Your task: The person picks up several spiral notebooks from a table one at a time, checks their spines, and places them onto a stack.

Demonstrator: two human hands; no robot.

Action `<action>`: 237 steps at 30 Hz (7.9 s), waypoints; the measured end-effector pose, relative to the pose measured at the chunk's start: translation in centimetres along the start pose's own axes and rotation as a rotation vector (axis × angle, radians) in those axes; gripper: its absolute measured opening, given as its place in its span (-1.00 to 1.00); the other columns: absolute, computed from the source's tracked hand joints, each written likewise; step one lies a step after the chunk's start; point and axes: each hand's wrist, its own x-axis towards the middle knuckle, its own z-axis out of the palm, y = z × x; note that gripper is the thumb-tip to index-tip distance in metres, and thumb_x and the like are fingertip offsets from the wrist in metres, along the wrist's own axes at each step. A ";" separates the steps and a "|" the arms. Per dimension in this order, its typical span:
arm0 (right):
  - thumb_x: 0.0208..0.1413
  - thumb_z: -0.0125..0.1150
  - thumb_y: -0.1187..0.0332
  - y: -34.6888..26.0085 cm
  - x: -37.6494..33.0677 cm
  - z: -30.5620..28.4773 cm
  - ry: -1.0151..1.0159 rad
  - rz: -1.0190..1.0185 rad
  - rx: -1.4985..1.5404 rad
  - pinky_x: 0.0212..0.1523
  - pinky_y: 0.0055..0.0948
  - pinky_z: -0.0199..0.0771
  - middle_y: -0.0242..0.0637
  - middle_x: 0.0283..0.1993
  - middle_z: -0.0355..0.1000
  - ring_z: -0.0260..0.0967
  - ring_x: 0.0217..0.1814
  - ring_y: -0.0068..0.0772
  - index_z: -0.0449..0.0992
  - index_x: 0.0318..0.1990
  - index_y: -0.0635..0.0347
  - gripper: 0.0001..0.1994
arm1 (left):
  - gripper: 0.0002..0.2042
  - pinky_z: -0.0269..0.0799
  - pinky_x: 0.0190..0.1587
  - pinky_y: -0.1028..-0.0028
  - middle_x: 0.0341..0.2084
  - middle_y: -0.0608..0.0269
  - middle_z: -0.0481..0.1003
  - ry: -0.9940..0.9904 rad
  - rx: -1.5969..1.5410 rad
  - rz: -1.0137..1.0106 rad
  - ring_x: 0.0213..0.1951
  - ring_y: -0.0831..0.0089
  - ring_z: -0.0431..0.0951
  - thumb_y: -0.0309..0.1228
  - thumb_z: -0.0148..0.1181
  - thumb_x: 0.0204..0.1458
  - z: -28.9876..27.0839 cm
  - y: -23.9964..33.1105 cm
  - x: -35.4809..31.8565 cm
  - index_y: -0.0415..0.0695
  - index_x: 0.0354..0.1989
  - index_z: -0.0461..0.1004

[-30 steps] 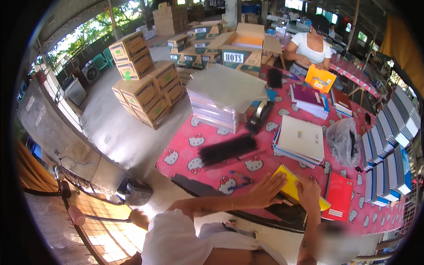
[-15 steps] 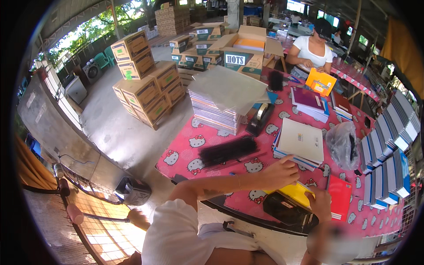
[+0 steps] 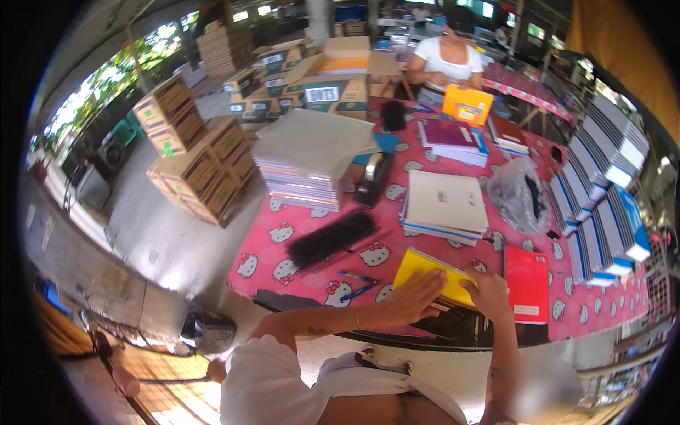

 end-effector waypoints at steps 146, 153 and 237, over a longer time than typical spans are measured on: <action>0.05 0.33 0.23 40.0 -14.4 4.0 0.345 0.809 0.107 -0.30 -0.18 0.45 -0.05 -0.43 0.54 0.55 -0.37 -0.11 0.60 -0.05 0.23 -0.65 | -0.68 0.44 0.02 0.14 -0.06 -0.08 0.46 0.217 -0.080 -0.599 0.00 -0.05 0.49 -0.50 0.21 0.06 -1.8 -6.7 8.3 -0.20 0.03 0.52; 0.07 0.35 0.14 41.8 -16.3 3.1 0.237 0.807 0.185 -0.02 -0.15 0.43 -0.03 -0.18 0.51 0.43 -0.03 0.02 0.55 0.06 0.22 -0.55 | -0.62 0.41 0.16 0.08 0.11 -0.10 0.42 0.028 0.135 -0.022 0.15 -0.10 0.43 -0.34 0.29 0.07 5.4 -10.4 19.2 -0.19 0.06 0.50; 0.00 0.50 0.33 7.4 -14.4 12.8 0.606 0.392 0.988 0.35 -0.27 0.13 -0.15 0.33 0.17 0.13 0.37 -0.27 0.01 0.42 0.25 -0.10 | -0.71 0.48 -0.01 0.16 -0.16 -0.08 0.48 0.042 -0.127 -0.479 -0.07 0.01 0.51 -0.49 0.16 0.05 3.1 -13.4 -2.6 -0.28 -0.03 0.44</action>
